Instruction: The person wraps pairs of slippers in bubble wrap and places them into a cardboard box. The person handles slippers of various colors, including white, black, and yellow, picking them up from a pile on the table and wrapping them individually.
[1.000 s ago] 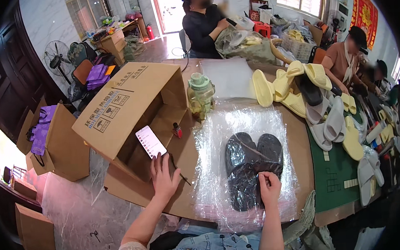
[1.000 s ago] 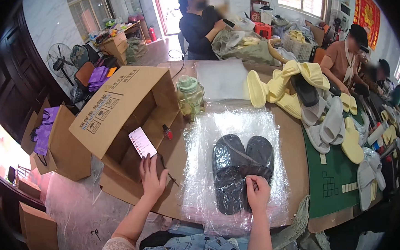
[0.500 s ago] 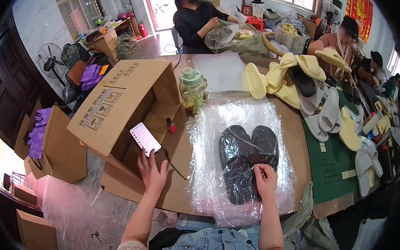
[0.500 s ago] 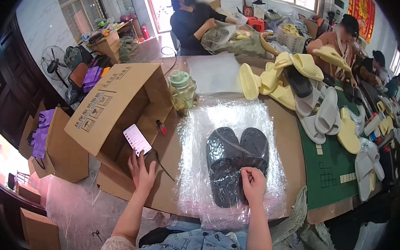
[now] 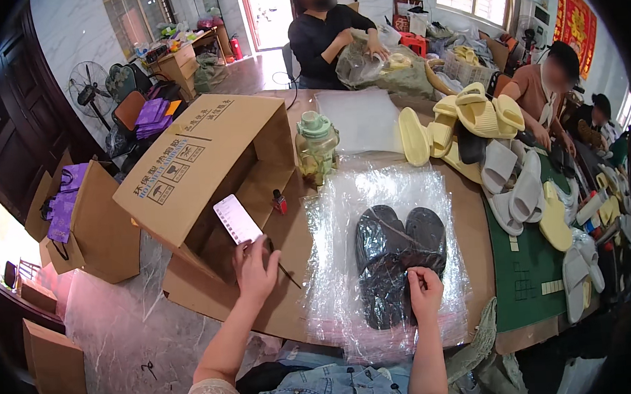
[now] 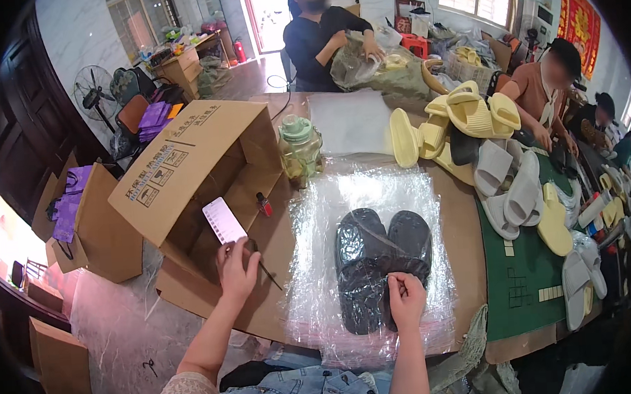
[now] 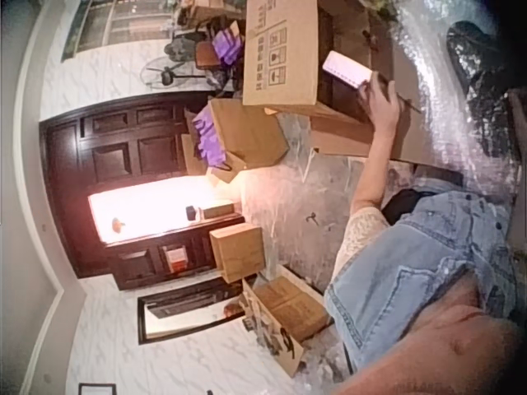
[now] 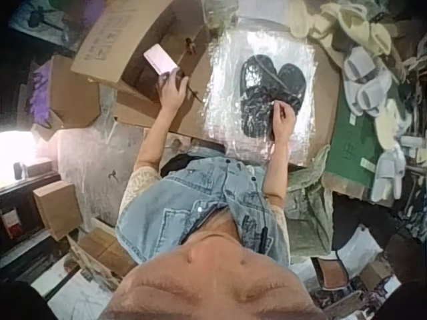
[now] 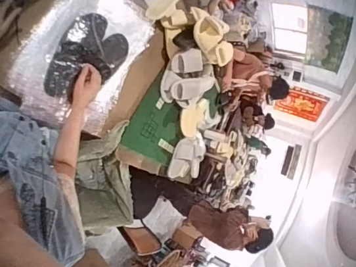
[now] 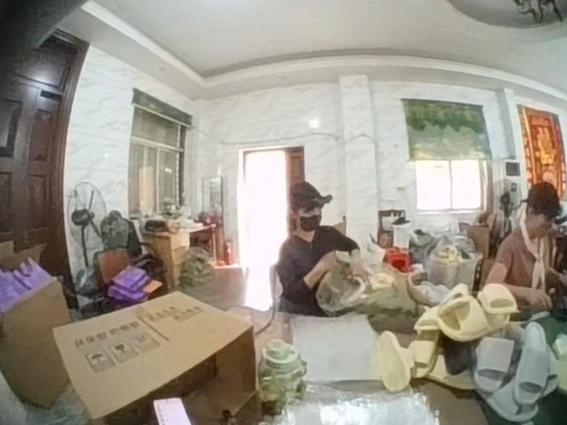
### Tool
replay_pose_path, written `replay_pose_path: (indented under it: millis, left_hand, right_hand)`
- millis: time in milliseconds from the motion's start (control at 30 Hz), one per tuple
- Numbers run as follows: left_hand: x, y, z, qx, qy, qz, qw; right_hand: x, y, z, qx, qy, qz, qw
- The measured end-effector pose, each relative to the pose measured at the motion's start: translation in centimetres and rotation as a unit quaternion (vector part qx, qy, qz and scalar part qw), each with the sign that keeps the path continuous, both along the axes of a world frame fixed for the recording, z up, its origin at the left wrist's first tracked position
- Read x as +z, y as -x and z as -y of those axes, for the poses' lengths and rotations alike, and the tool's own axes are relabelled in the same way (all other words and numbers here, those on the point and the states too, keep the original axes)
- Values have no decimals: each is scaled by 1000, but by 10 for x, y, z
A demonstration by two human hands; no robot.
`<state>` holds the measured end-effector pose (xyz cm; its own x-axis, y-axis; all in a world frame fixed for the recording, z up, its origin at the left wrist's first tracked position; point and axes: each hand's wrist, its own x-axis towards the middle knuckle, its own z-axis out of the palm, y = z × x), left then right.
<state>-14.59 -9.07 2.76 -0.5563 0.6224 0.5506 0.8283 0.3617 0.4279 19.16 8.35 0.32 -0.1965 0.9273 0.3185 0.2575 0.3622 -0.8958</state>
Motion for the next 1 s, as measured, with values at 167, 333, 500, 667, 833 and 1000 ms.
replay_pose_path:
  millis: [167,333,500,667,833,1000]
  left_hand:
    - [10,-34,12,-114,-16,-44,992]
    - [18,-61,-1,-201,-52,-34,978]
    - [25,-90,-31,-293,-82,-4,953]
    - [27,-120,-65,-370,-39,22,928]
    - [22,-132,-81,-371,43,78,924]
    - [-4,-127,-73,-337,23,64,939]
  right_hand:
    - [3,-1,0,10,8,12,1000]
    - [0,-1,-1,4,6,4,1000]
    - [-3,-1,-2,-1,-1,11,1000]
    - [-4,0,-1,5,4,8,1000]
    - [0,-2,-1,10,17,-19,1000]
    - [41,-7,11,31,103,-28,994]
